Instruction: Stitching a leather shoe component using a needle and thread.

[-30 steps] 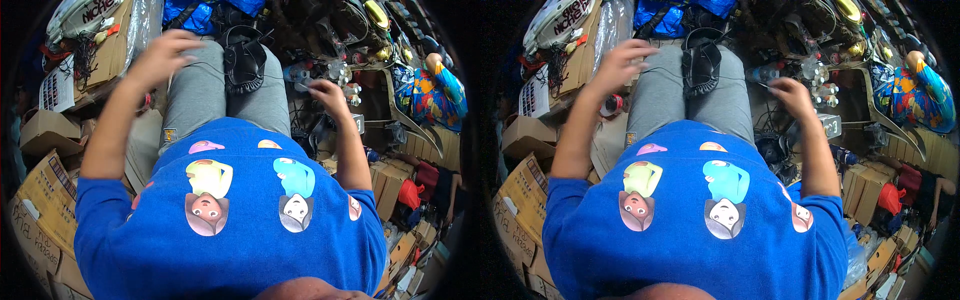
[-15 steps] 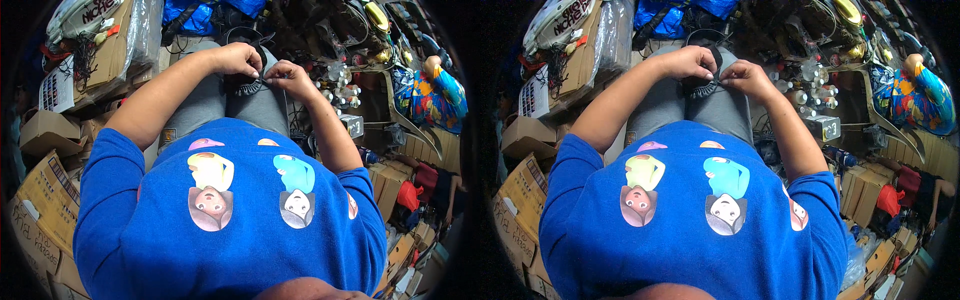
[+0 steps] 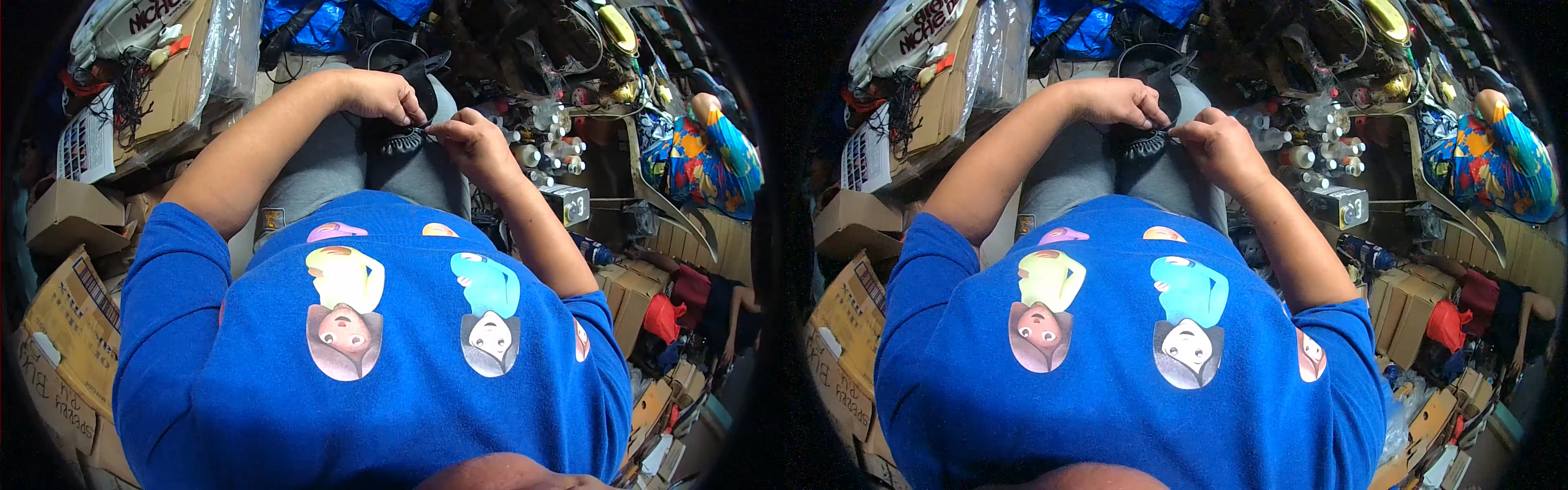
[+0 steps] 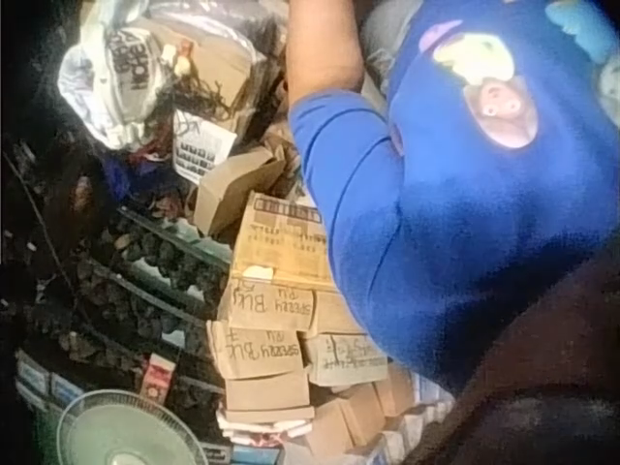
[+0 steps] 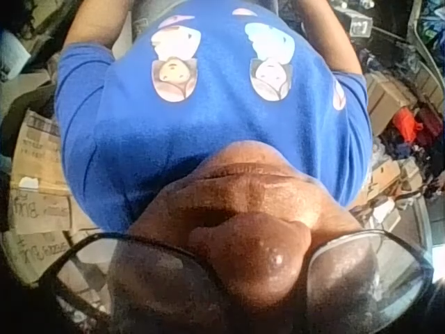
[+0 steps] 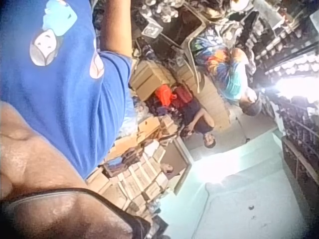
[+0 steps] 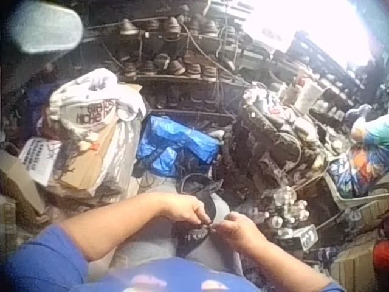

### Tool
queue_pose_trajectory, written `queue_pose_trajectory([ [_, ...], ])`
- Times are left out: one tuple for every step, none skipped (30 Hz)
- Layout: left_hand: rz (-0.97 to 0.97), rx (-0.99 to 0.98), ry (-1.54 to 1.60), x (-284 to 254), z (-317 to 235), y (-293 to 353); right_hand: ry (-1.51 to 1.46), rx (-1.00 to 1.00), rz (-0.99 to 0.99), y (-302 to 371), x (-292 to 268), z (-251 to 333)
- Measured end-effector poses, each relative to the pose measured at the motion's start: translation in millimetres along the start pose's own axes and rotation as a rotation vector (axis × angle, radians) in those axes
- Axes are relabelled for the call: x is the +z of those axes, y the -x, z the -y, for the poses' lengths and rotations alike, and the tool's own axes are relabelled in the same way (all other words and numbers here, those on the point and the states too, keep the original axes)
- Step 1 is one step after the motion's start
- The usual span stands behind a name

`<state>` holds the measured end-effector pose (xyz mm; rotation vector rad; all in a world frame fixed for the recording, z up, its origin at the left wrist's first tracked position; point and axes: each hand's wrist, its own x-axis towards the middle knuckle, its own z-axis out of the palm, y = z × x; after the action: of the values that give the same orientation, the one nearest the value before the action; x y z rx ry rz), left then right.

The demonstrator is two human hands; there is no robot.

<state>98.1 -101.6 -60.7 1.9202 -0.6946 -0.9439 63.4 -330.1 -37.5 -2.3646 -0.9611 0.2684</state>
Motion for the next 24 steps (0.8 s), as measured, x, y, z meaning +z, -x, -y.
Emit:
queue_pose_trajectory([
  [0.001, 0.002, 0.001, -0.3, -0.8, -0.4, 0.001, 0.002, 0.001, -2.0, -2.3, 2.6],
  [0.011, 0.013, -0.042, -0.2, -2.4, -0.1, 0.142, -0.035, 0.042, -4.3, -4.1, 5.4],
  [0.022, 0.024, -0.085, -0.4, -3.2, 0.5, 0.282, -0.071, 0.083, -7.2, -6.3, 8.8],
  [0.022, 0.023, -0.083, -1.4, -2.7, 1.6, 0.281, -0.071, 0.084, -11.7, -10.8, 14.2],
  [0.026, 0.035, -0.086, -1.9, -2.2, 2.2, 0.350, -0.124, 0.141, -16.3, -16.5, 20.6],
  [0.028, 0.046, -0.089, -2.1, -1.3, 2.4, 0.419, -0.179, 0.198, -19.3, -18.3, 24.0],
  [0.029, 0.047, -0.087, -1.3, 0.2, 1.7, 0.419, -0.178, 0.200, -23.0, -16.0, 23.4],
  [-0.016, 0.054, -0.093, -0.3, 1.3, -0.4, 0.413, -0.171, 0.217, -28.2, -14.8, 21.5],
  [-0.061, 0.061, -0.097, 0.6, 2.8, -2.3, 0.406, -0.165, 0.234, -31.0, -13.9, 20.3],
  [-0.064, 0.063, -0.096, 1.1, 5.1, -4.2, 0.349, -0.093, 0.238, -29.6, -11.0, 18.6],
  [-0.147, 0.076, -0.081, 2.1, 8.4, -7.3, 0.351, -0.095, 0.241, -29.0, -4.3, 12.8],
  [-0.227, 0.092, -0.065, 3.5, 8.3, -9.2, 0.174, -0.013, 0.215, -29.2, 3.2, 5.9],
  [-0.228, 0.096, -0.063, 6.9, 8.4, -9.7, -0.004, 0.068, 0.187, -28.5, 6.8, 0.9],
  [-0.383, 0.142, -0.146, 11.5, 6.8, -6.0, -0.014, 0.104, 0.186, -29.0, 7.1, 1.6],
  [-0.538, 0.187, -0.231, 16.9, 4.5, -1.9, -0.015, 0.101, 0.187, -27.3, 7.3, -0.3],
  [-0.777, 0.199, -0.380, 26.7, 7.5, 1.9, -0.155, 0.174, 0.152, -23.2, 7.0, -4.8],
  [-0.777, 0.200, -0.380, 33.8, 2.4, 10.6, -0.294, 0.248, 0.115, -18.8, 4.8, -9.3],
  [-0.828, 0.109, -0.376, 41.3, -4.8, 22.0, -0.396, 0.306, 0.128, -14.2, 0.4, -11.0],
  [-0.878, 0.017, -0.372, 47.4, -7.8, 32.2, -0.397, 0.305, 0.131, -6.8, -5.3, -21.5],
  [-0.806, -0.010, -0.373, 53.4, -4.1, 46.0, -0.685, 0.423, 0.170, 4.9, -12.6, -35.8],
  [-0.734, -0.039, -0.368, 59.4, 4.0, 60.8, -0.973, 0.543, 0.212, 16.1, -21.4, -49.0],
  [-0.623, -0.060, -0.374, 57.8, 5.5, 77.2, -1.202, 0.385, 0.137, 28.6, -34.4, -56.6],
  [-0.514, -0.072, -0.376, 51.1, 5.4, 94.8, -1.419, 0.222, 0.054, 41.2, -49.1, -59.9],
  [-0.523, -0.113, -0.325, 45.8, 9.1, 113.0, -1.572, 0.145, -0.144, 48.4, -62.9, -57.1],
])
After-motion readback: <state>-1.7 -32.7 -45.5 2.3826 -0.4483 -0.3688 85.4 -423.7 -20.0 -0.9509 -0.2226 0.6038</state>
